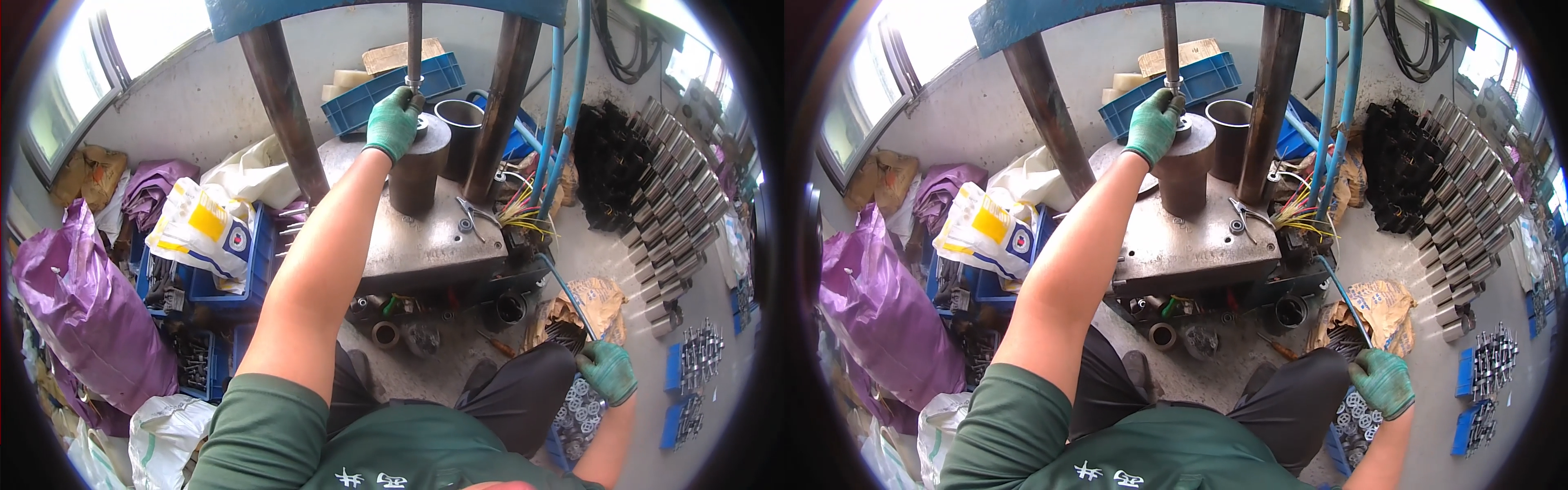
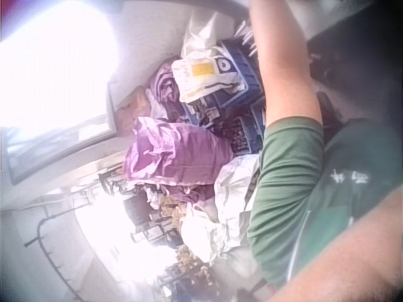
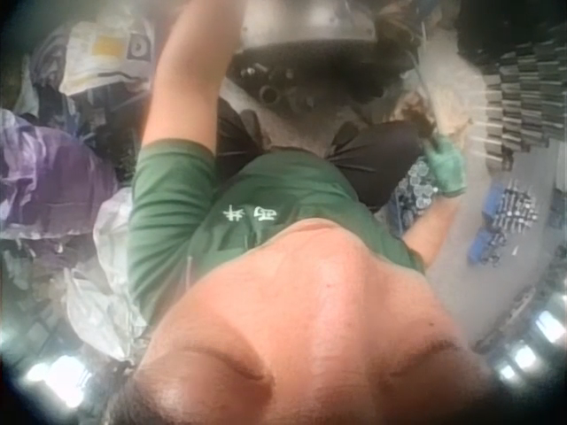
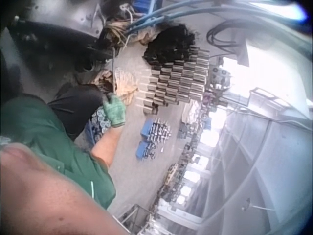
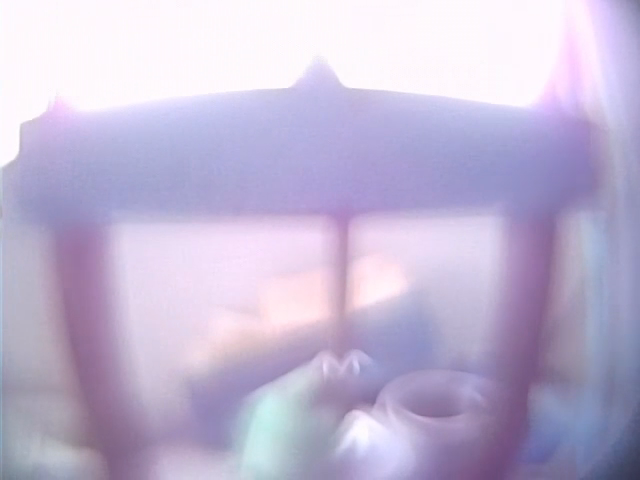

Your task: The person places metal rods and circular components into a mechanical assembly machine, pulls a lever to secure them, and removes the assembled parts.

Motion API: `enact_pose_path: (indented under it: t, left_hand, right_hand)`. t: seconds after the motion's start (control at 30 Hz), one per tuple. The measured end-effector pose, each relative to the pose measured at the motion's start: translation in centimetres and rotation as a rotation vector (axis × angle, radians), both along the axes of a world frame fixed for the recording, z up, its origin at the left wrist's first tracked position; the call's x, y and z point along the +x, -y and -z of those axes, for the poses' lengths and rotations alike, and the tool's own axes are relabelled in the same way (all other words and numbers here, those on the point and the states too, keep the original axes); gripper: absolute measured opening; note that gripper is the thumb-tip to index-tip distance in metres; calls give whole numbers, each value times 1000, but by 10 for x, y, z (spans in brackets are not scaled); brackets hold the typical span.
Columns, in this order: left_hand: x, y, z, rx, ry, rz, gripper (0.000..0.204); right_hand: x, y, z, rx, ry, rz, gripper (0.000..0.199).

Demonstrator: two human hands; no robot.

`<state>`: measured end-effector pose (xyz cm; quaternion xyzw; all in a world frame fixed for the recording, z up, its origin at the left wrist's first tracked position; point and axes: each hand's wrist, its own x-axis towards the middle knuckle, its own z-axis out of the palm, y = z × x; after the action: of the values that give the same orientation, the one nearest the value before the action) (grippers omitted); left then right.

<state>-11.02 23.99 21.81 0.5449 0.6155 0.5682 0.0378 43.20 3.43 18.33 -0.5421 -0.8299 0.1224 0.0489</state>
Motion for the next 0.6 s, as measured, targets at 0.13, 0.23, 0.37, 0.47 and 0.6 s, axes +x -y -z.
enact_pose_path:
  t: [0.13,0.23,0.37,0.47,0.6]
  left_hand:
    - [-6,3,-1,12,27,1,23]
    - [3,0,-2,-4,35,32,24]
    - [-3,0,0,5,42,33,25]
    - [-4,0,0,-32,43,45,25]
    - [-6,-1,1,-38,116,99,23]
  right_hand:
    - [-7,0,-6,0,-24,3,22]
    - [-2,-1,-4,-14,-25,15,22]
    - [-4,-1,-5,-12,-17,13,21]
    - [-3,-1,-3,14,-25,6,20]
    - [-6,0,-5,5,-24,19,20]
